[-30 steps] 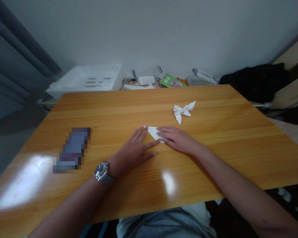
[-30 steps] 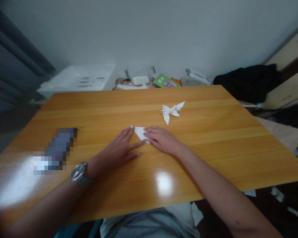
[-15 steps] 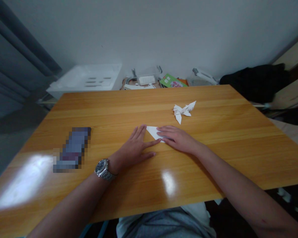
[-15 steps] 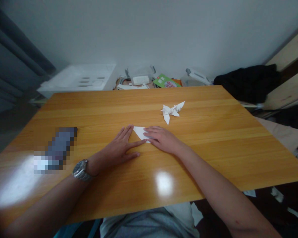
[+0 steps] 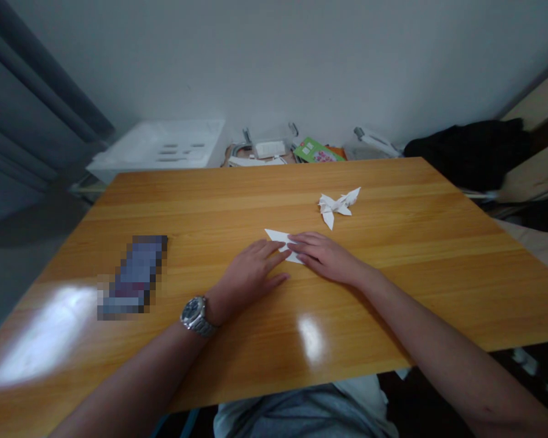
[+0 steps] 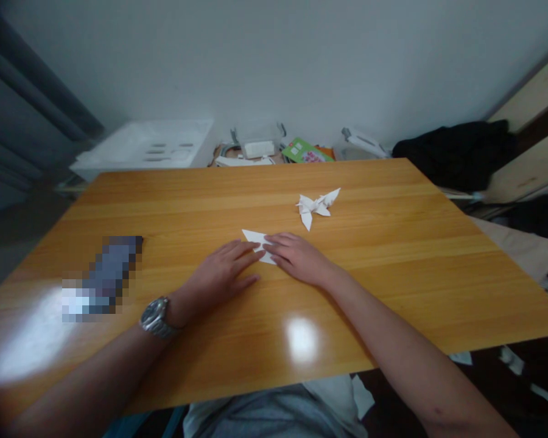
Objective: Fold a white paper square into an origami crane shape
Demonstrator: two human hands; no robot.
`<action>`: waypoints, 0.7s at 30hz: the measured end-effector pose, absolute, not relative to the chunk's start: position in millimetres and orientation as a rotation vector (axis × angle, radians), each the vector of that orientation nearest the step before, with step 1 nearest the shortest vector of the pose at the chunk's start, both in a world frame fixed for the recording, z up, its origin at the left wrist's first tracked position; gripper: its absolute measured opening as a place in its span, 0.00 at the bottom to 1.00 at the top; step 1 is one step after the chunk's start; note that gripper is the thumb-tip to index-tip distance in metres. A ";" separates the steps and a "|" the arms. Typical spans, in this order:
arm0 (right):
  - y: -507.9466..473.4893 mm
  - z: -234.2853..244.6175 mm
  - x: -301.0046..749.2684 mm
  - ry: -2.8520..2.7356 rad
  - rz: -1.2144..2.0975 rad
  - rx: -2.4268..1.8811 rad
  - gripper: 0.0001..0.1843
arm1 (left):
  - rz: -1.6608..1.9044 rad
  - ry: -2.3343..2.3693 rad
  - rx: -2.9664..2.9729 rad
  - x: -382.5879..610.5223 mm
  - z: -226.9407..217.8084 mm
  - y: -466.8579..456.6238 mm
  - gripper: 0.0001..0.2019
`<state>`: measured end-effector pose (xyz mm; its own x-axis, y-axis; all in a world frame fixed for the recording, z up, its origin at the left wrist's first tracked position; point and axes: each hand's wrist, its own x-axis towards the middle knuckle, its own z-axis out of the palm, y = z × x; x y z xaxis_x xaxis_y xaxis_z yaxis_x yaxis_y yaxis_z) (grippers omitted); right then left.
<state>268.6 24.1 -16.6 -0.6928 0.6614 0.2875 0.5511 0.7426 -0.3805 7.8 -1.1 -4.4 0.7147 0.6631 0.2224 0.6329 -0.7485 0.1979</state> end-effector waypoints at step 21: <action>24.2 -3.0 288.9 -2.543 0.620 -0.846 0.23 | 0.496 1.268 2.704 12.4 -6.9 8.0 0.16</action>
<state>288.9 24.2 -3.0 -0.7424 0.6331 0.2190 0.4612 0.7202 -0.5183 12.4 8.0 -6.9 0.5969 0.7642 0.2443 0.7269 -0.6440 0.2385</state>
